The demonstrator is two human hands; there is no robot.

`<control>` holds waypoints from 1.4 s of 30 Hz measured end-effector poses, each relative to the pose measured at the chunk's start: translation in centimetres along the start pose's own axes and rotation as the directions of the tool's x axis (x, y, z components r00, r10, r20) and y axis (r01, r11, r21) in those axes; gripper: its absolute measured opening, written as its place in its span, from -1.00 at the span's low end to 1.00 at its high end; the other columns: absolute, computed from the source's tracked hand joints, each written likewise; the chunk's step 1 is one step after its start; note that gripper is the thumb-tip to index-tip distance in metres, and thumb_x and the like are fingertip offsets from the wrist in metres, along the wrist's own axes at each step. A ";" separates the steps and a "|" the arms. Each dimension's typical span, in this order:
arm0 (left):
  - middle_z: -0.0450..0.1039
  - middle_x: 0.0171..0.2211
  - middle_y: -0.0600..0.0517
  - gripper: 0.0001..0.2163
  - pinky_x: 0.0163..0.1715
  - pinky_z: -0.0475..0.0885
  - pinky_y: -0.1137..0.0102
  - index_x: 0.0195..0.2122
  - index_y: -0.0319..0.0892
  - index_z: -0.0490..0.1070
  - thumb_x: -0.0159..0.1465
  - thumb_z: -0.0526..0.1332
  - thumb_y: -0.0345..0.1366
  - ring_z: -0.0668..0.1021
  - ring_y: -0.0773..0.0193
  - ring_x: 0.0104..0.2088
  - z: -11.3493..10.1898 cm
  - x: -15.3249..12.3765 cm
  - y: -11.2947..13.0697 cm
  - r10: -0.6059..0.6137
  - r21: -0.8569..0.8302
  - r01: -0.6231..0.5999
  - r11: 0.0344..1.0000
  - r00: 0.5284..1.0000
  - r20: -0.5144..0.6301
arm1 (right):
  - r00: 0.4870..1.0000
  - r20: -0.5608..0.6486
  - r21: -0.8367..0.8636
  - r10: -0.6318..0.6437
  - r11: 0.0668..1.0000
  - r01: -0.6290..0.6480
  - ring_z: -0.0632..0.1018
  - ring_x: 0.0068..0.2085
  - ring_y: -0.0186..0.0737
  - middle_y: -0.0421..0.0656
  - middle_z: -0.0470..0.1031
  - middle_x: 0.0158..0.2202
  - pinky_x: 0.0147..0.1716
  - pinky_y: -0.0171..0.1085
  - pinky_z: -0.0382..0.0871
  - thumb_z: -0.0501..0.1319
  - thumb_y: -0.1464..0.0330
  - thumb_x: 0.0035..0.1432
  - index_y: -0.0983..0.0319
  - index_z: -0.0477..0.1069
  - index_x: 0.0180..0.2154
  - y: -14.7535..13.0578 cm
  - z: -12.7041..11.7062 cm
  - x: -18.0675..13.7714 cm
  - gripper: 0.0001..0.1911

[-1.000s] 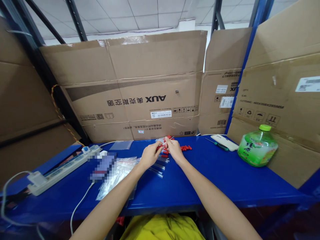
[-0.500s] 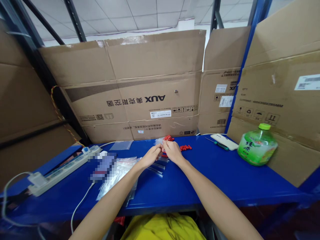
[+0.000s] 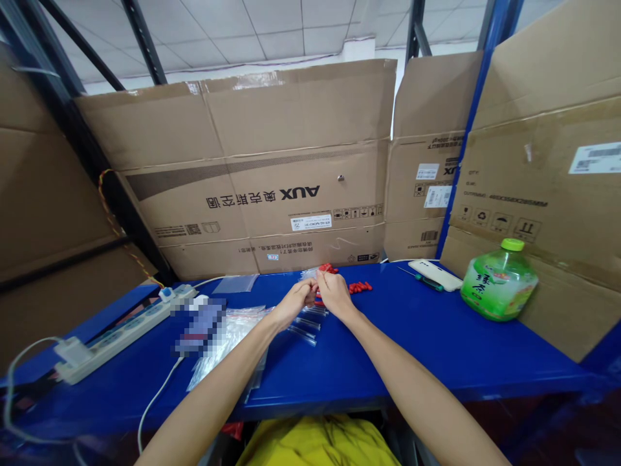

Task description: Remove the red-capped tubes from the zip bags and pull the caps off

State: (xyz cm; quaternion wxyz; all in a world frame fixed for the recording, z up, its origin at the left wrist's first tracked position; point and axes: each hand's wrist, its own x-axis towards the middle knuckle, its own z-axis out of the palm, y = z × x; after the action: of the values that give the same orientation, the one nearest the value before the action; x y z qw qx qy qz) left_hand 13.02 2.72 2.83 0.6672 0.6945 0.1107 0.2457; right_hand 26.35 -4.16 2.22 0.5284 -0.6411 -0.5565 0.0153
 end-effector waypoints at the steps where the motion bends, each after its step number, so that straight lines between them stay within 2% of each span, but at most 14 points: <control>1: -0.06 -0.55 0.22 -0.75 -0.49 0.05 0.46 -0.36 -0.16 0.20 0.27 0.18 -0.11 0.05 0.43 -0.54 0.0 0.0 0.1 -0.018 -0.036 0.019 0.999 1.000 0.013 | 1.000 -0.014 0.049 0.026 0.998 -0.026 0.40 -0.51 -0.23 -0.15 0.40 -0.60 -0.43 -0.26 0.14 -0.09 0.02 0.40 0.20 0.35 -0.57 0.1 -0.1 0.1 -0.38; 6: -0.01 -0.51 0.21 -0.59 -0.47 0.11 0.48 -0.30 -0.17 0.23 0.28 0.27 0.08 0.10 0.45 -0.53 0.0 -0.6 1.3 -0.074 -0.131 0.098 0.987 0.981 0.178 | 0.991 -0.033 0.361 0.130 0.926 -0.110 0.19 -0.57 -0.32 -0.27 0.19 -0.64 -0.52 -0.27 0.05 -0.01 -0.12 0.33 0.15 0.13 -0.57 0.4 -0.4 0.3 -0.41; 9: 0.01 -0.56 0.21 -0.57 -0.49 0.12 0.48 -0.33 -0.18 0.24 0.32 0.22 0.13 0.11 0.44 -0.55 0.0 -1.0 2.0 -0.093 -0.136 0.122 0.983 0.975 0.203 | 0.989 -0.014 0.491 0.149 0.862 -0.123 0.08 -0.57 -0.35 -0.32 0.06 -0.62 -0.57 -0.29 -0.03 0.05 -0.18 0.26 0.12 0.04 -0.53 0.4 -0.4 0.3 -0.41; 12: 0.01 -0.58 0.21 -0.55 -0.51 0.13 0.47 -0.38 -0.16 0.20 0.33 0.17 0.16 0.10 0.43 -0.57 0.0 -1.0 1.8 -0.075 -0.095 0.094 0.991 0.981 0.180 | 0.989 -0.011 0.489 0.144 0.864 -0.120 0.05 -0.56 -0.36 -0.33 0.02 -0.61 -0.57 -0.29 -0.06 0.05 -0.20 0.25 0.12 0.01 -0.52 0.3 -0.3 0.3 -0.40; 15: 0.09 -0.57 0.17 -0.58 -0.48 0.12 0.45 -0.41 -0.15 0.21 0.36 0.14 0.11 0.16 0.39 -0.55 -0.2 -0.6 1.2 0.065 0.212 -0.071 0.975 0.997 0.034 | 0.986 -0.087 0.329 0.140 0.939 -0.105 0.11 -0.53 -0.33 -0.30 0.07 -0.62 -0.53 -0.28 -0.02 0.03 -0.20 0.26 0.14 0.07 -0.55 0.6 -0.2 0.4 -0.38; 17: 0.22 -0.54 0.11 -0.64 -0.42 0.13 0.42 -0.40 -0.16 0.30 0.40 0.12 0.01 0.25 0.35 -0.51 -0.5 -0.5 0.8 0.202 0.536 -0.144 0.832 0.978 -0.052 | 0.979 -0.131 0.212 0.153 0.969 -0.123 0.15 -0.51 -0.31 -0.28 0.10 -0.63 -0.50 -0.28 0.01 0.02 -0.20 0.26 0.15 0.10 -0.58 0.9 0.0 0.4 -0.36; 19: 0.33 -0.51 0.07 -0.71 -0.37 0.14 0.40 -0.34 -0.15 0.40 0.43 0.10 -0.08 0.35 0.30 -0.47 -0.8 -0.6 0.6 0.277 0.762 -0.119 0.637 0.957 -0.082 | 0.974 -0.125 0.150 0.189 0.974 -0.170 0.15 -0.52 -0.31 -0.27 0.10 -0.66 -0.49 -0.27 0.00 0.01 -0.20 0.25 0.15 0.09 -0.61 1.3 0.2 0.5 -0.35; 21: 0.39 -0.48 0.05 -0.74 -0.36 0.15 0.39 -0.29 -0.13 0.45 0.43 0.09 -0.12 0.41 0.26 -0.45 -1.0 -0.8 0.6 0.291 0.853 -0.076 0.516 0.952 -0.091 | 0.973 -0.080 0.137 0.215 0.970 -0.202 0.15 -0.54 -0.31 -0.27 0.10 -0.67 -0.50 -0.27 0.00 -0.01 -0.19 0.25 0.15 0.06 -0.63 1.5 0.5 0.6 -0.35; 22: 0.42 -0.46 0.04 -0.75 -0.35 0.16 0.39 -0.28 -0.12 0.45 0.44 0.08 -0.14 0.44 0.25 -0.43 -1.0 -0.9 0.6 0.286 0.865 -0.072 0.496 0.955 -0.085 | 0.977 -0.056 0.140 0.207 0.970 -0.198 0.17 -0.54 -0.30 -0.26 0.12 -0.68 -0.50 -0.27 0.01 -0.02 -0.18 0.25 0.14 0.07 -0.63 1.6 0.6 0.6 -0.36; 24: 0.48 -0.39 0.03 -0.76 -0.32 0.20 0.40 -0.23 -0.13 0.45 0.45 0.04 -0.19 0.48 0.24 -0.37 -0.9 -0.9 0.5 0.270 0.840 -0.099 0.534 0.961 -0.058 | 0.989 -0.026 0.131 0.148 0.981 -0.144 0.23 -0.54 -0.28 -0.23 0.19 -0.67 -0.48 -0.27 0.04 -0.03 -0.14 0.28 0.15 0.11 -0.63 1.5 0.8 0.5 -0.38; 27: 0.47 -0.36 0.02 -0.75 -0.27 0.26 0.41 -0.22 -0.16 0.41 0.45 -0.05 -0.28 0.48 0.25 -0.33 -0.7 -0.7 0.3 0.240 0.716 -0.151 0.682 0.971 -0.023 | 0.998 -0.013 0.068 0.061 0.996 -0.060 0.33 -0.51 -0.24 -0.18 0.31 -0.64 -0.44 -0.27 0.08 -0.05 -0.06 0.33 0.18 0.22 -0.62 1.1 0.7 0.3 -0.39; 31: 0.37 -0.41 0.05 -0.81 -0.28 0.27 0.41 -0.29 -0.18 0.34 0.38 -0.04 -0.34 0.39 0.27 -0.37 -0.6 -0.4 0.2 0.205 0.543 -0.163 0.824 0.979 -0.017 | 0.999 0.000 0.009 0.046 0.999 -0.046 0.38 -0.50 -0.23 -0.16 0.37 -0.62 -0.42 -0.27 0.08 -0.07 0.02 0.38 0.21 0.36 -0.59 0.6 0.4 0.1 -0.38; 36: 0.22 -0.48 0.10 -0.91 -0.33 0.23 0.43 -0.40 -0.16 0.22 0.25 0.01 -0.37 0.28 0.29 -0.41 -0.7 -0.2 0.4 0.154 0.409 -0.133 0.903 0.988 -0.018 | 1.000 -0.011 -0.026 0.026 0.999 -0.026 0.37 -0.53 -0.23 -0.16 0.38 -0.63 -0.44 -0.26 0.04 -0.07 0.04 0.39 0.21 0.42 -0.59 0.1 0.2 -0.1 -0.37; 42: 0.12 -0.49 0.11 -0.94 -0.37 0.18 0.43 -0.43 -0.14 0.17 0.19 0.01 -0.36 0.20 0.31 -0.43 -0.4 -0.2 0.8 0.128 0.301 -0.116 0.946 0.992 -0.019 | 0.999 0.024 -0.005 0.039 0.999 -0.039 0.45 -0.46 -0.18 -0.12 0.47 -0.57 -0.39 -0.26 0.12 -0.08 0.06 0.39 0.22 0.51 -0.52 -0.6 0.1 -0.3 -0.38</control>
State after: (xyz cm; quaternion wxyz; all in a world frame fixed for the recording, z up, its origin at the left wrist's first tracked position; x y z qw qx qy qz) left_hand 12.55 2.93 3.54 0.5356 0.7882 0.1160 0.2801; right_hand 25.75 -4.38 2.43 0.5198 -0.6529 -0.5501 0.0318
